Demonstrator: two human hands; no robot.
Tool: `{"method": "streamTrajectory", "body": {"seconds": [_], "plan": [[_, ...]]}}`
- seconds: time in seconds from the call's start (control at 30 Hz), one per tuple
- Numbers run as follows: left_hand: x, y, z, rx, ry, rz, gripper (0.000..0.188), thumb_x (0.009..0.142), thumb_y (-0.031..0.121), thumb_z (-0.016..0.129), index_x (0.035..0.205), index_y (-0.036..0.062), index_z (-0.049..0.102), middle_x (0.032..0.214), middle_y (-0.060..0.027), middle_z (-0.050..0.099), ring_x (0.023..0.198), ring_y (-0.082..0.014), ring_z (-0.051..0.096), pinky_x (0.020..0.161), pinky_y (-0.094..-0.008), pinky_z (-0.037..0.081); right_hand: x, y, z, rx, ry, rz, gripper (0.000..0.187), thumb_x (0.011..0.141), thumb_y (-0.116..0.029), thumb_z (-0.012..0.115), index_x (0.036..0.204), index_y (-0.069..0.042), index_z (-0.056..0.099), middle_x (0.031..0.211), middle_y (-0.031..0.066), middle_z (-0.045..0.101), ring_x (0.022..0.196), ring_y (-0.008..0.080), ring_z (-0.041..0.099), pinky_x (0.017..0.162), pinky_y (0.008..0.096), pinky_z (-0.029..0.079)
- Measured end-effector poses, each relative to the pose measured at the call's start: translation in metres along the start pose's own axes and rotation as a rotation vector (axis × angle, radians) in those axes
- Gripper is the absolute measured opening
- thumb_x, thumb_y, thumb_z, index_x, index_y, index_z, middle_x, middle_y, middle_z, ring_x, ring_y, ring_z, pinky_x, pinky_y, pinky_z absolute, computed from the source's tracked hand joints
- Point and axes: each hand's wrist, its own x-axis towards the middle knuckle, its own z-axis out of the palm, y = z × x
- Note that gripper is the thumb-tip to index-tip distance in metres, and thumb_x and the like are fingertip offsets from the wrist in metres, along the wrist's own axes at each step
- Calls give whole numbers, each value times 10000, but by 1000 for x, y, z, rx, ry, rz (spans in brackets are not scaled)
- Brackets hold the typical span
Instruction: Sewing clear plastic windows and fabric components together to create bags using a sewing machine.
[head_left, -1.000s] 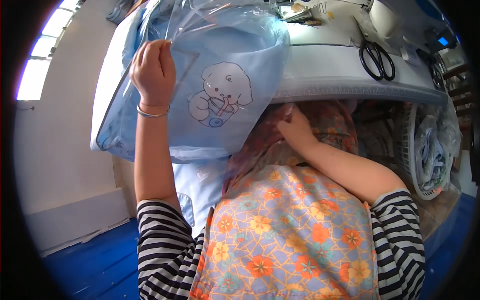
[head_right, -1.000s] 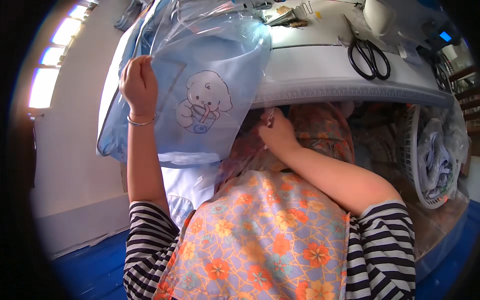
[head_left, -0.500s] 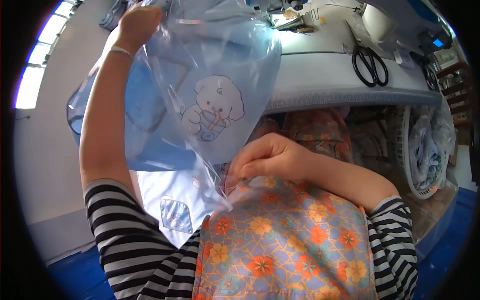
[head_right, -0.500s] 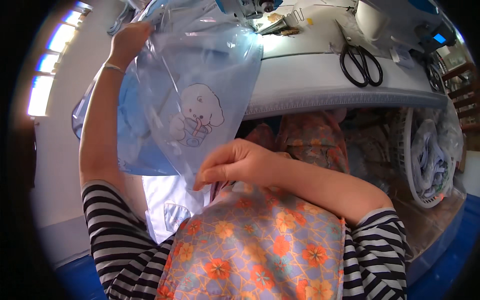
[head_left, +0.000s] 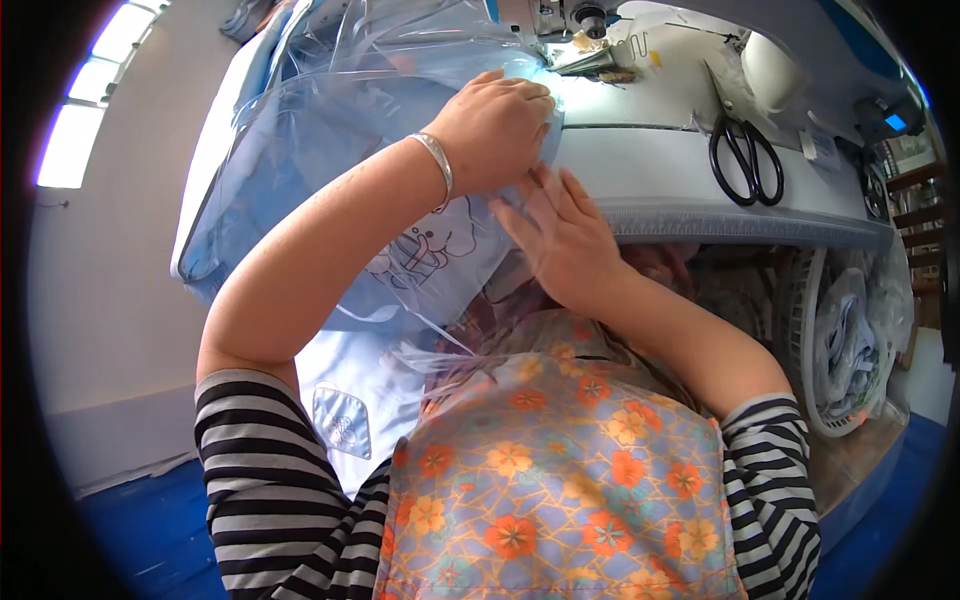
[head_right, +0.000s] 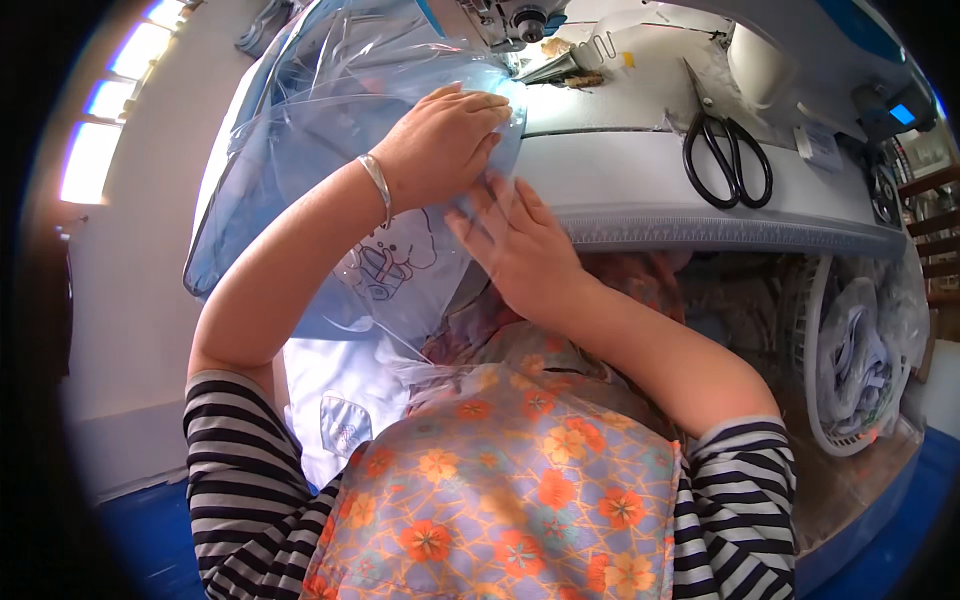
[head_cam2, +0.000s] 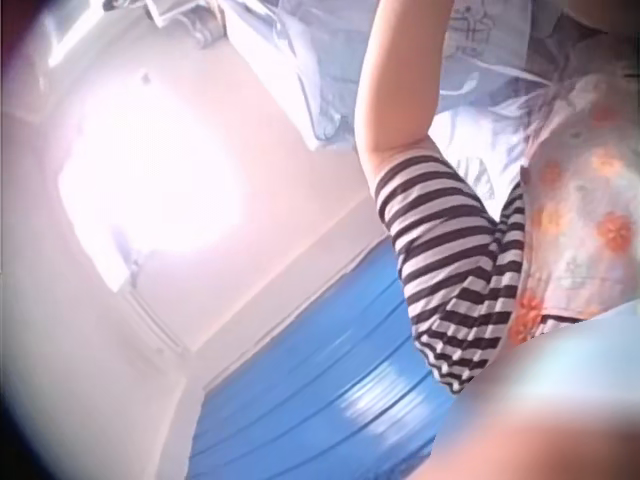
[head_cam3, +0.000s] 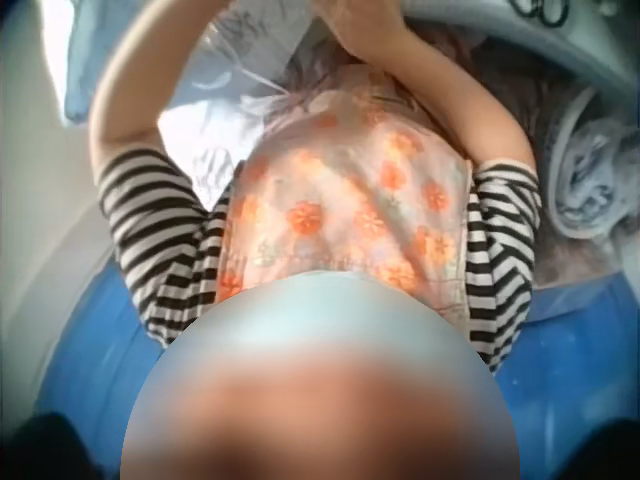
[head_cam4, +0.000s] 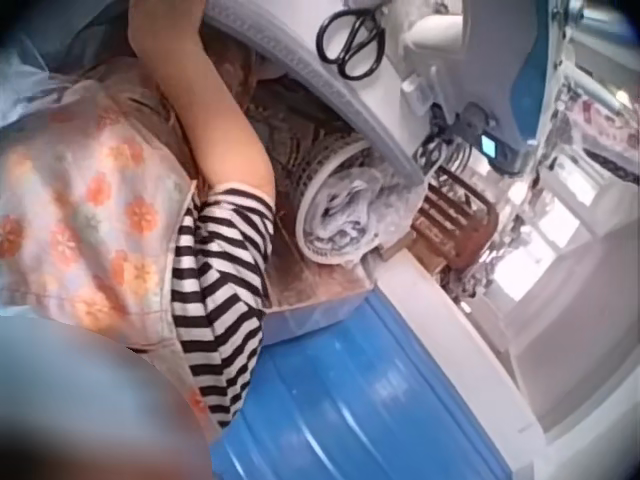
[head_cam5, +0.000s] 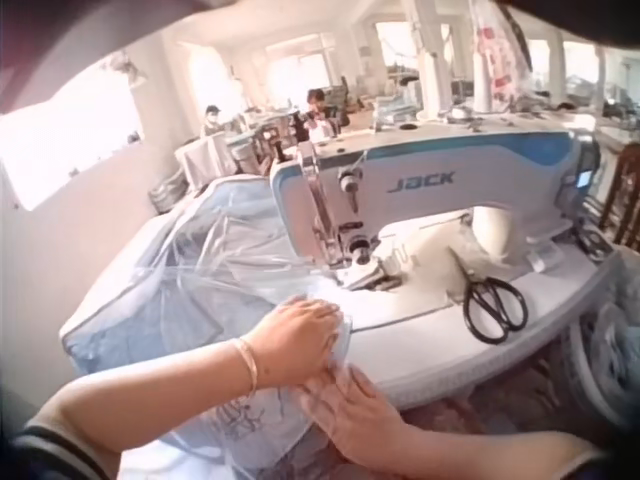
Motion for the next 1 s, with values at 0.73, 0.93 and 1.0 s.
{"method": "streamTrajectory", "body": {"seconds": [0.73, 0.93, 1.0], "plan": [[-1, 9, 31, 25, 152, -8, 374, 844, 185, 562, 1157, -18, 590, 1165, -132, 616, 1131, -246, 569, 1105, -415, 329, 7, 23, -35, 797, -74, 139, 225, 709, 31, 627, 924, -20, 673, 928, 137, 675, 912, 321, 641, 848, 404, 509], [10, 7, 25, -99, 133, -14, 267, 838, 171, 564, 1023, -16, 608, 1040, -141, 626, 1007, -304, 588, 978, -408, 423, 20, 46, -36, 851, -111, 165, 165, 722, 29, 628, 881, -4, 654, 916, 143, 662, 917, 330, 634, 848, 392, 504], [12, 5, 31, -177, 185, -51, 220, 837, 152, 555, 966, -19, 603, 1005, -149, 622, 977, -313, 588, 899, -413, 455, 22, 50, -36, 742, -90, 111, 179, 708, 36, 622, 879, -2, 653, 926, 145, 663, 927, 332, 634, 862, 393, 503]]}}
